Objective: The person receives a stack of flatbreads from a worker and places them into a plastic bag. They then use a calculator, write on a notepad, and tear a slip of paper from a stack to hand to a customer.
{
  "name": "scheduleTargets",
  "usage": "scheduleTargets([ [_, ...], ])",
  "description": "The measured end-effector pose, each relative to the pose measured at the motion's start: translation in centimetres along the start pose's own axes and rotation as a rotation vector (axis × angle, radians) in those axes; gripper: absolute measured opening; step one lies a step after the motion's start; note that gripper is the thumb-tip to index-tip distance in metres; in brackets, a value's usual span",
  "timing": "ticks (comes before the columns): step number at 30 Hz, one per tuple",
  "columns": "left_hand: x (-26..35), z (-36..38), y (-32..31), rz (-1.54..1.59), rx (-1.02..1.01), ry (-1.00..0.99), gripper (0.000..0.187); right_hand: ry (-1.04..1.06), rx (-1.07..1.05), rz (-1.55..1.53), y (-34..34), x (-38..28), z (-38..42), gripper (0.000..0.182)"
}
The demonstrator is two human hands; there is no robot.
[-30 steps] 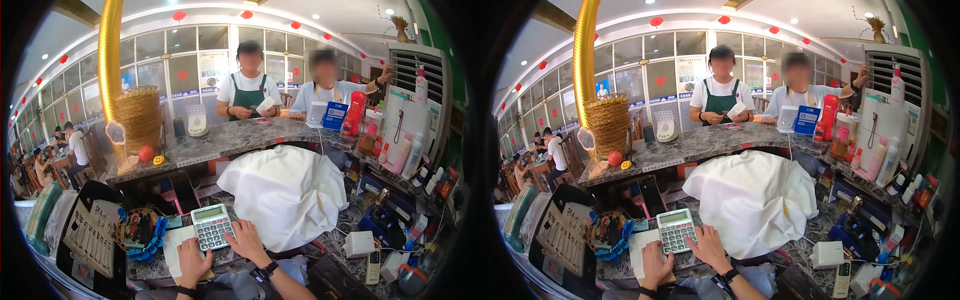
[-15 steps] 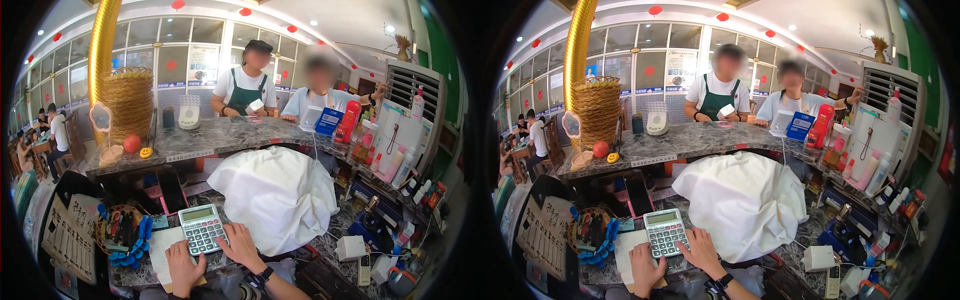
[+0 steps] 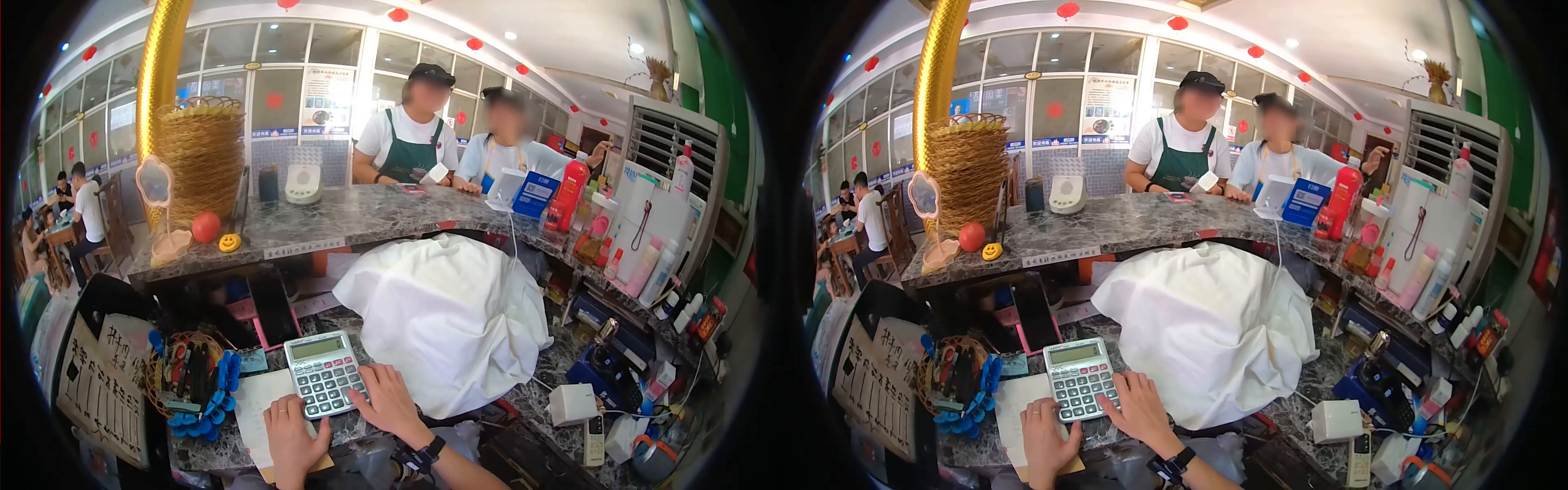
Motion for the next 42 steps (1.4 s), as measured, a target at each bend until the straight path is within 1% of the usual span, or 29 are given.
scheduleTargets([
  [5, 0.0, 0.2, 0.0, 0.011, 0.012, -0.021, 0.044, 0.032, 0.007, 0.013, -0.1, -0.1, 0.1, 0.055],
  [8, 0.0, 0.0, 0.0, 0.029, 0.016, -0.004, 0.041, 0.044, -0.01, 0.015, 0.0, -0.3, 0.1, 0.056],
  [10, -0.4, -0.3, -0.1, 0.038, -0.003, 0.059, 0.039, 0.053, -0.008, 0.009, 0.1, -0.4, 0.1, 0.056],
  [11, -0.4, -0.5, 0.2, 0.037, -0.003, 0.059, 0.039, 0.053, -0.008, 0.008, 0.2, -0.4, 0.1, 0.056],
  [13, -0.4, -1.1, 0.5, 0.069, -0.116, 0.068, 0.037, 0.048, -0.001, -0.01, 0.3, -0.4, 0.1, 0.054],
  [14, -0.4, -1.5, 0.7, 0.071, -0.117, 0.073, 0.037, 0.049, -0.006, -0.009, 0.3, -0.4, 0.1, 0.054],
  [16, -0.3, -2.1, 0.7, 0.021, -0.192, 0.07, 0.033, 0.034, -0.013, 0.011, 0.2, -0.3, 0.1, 0.053],
  [17, -0.4, -2.3, 0.5, 0.022, -0.189, 0.075, 0.033, 0.038, -0.017, 0.011, 0.2, -0.4, 0.0, 0.053],
  [19, -1.0, -2.9, 0.4, -0.008, 0.022, 0.1, 0.029, 0.04, -0.01, 0.009, 0.3, -0.4, 0.0, 0.052],
  [20, -1.5, -2.7, -0.3, -0.011, 0.025, 0.106, 0.029, 0.045, -0.014, 0.006, 0.2, -0.4, 0.0, 0.052],
  [22, -2.8, -2.0, -0.9, 0.063, 0.121, 0.219, 0.024, 0.038, -0.006, -0.021, 0.2, -0.2, -0.1, 0.051],
  [23, -2.3, -2.3, -0.6, 0.052, 0.1, 0.175, 0.023, 0.033, -0.011, -0.032, 0.2, -0.2, -0.1, 0.05],
  [24, -2.1, -2.5, -0.4, 0.05, 0.101, 0.188, 0.023, 0.038, -0.023, -0.036, 0.0, 0.0, -0.2, 0.05],
  [26, -1.7, -2.4, -0.3, 0.099, 0.118, 0.118, 0.023, 0.042, -0.018, -0.051, -0.3, 0.5, -0.5, 0.049],
  [28, -2.3, -2.2, -0.5, 0.092, 0.101, 0.133, 0.023, 0.023, -0.047, -0.091, -0.2, 0.7, -1.4, 0.047],
  [30, -1.9, -2.2, -0.5, 0.073, 0.077, 0.107, 0.028, -0.115, -0.144, -0.214, -1.0, 2.0, -2.4, 0.047],
  [31, -2.2, -2.1, -0.8, 0.069, 0.055, 0.109, 0.031, -0.121, -0.127, -0.22, -1.3, 2.2, -2.8, 0.047],
  [32, -2.3, -2.1, -0.7, 0.064, 0.058, 0.114, 0.031, -0.116, -0.131, -0.225, -1.9, 2.4, -3.1, 0.047],
  [34, -2.0, -2.1, -0.7, 0.079, 0.045, 0.095, 0.032, -0.045, 0.0, -0.172, -2.5, 2.3, -3.2, 0.049],
  [35, -2.2, -1.9, -0.9, 0.079, 0.025, 0.103, 0.034, -0.045, -0.005, -0.178, -2.5, 1.9, -3.1, 0.049],
  [37, -2.0, -1.8, -0.8, 0.052, 0.018, 0.098, 0.034, 0.048, -0.024, -0.088, -2.0, 0.8, -2.9, 0.052],
  [42, -1.5, -1.7, -0.5, 0.027, 0.019, 0.057, 0.035, 0.059, -0.053, -0.096, -2.1, 0.6, -2.3, 0.055],
])
Point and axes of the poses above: each hand's wrist, its own z-axis away from the middle knuckle, its own y-axis out of the back of the hand, x = y × z, the point moved 5 cm from there along -z, towards the middle knuckle
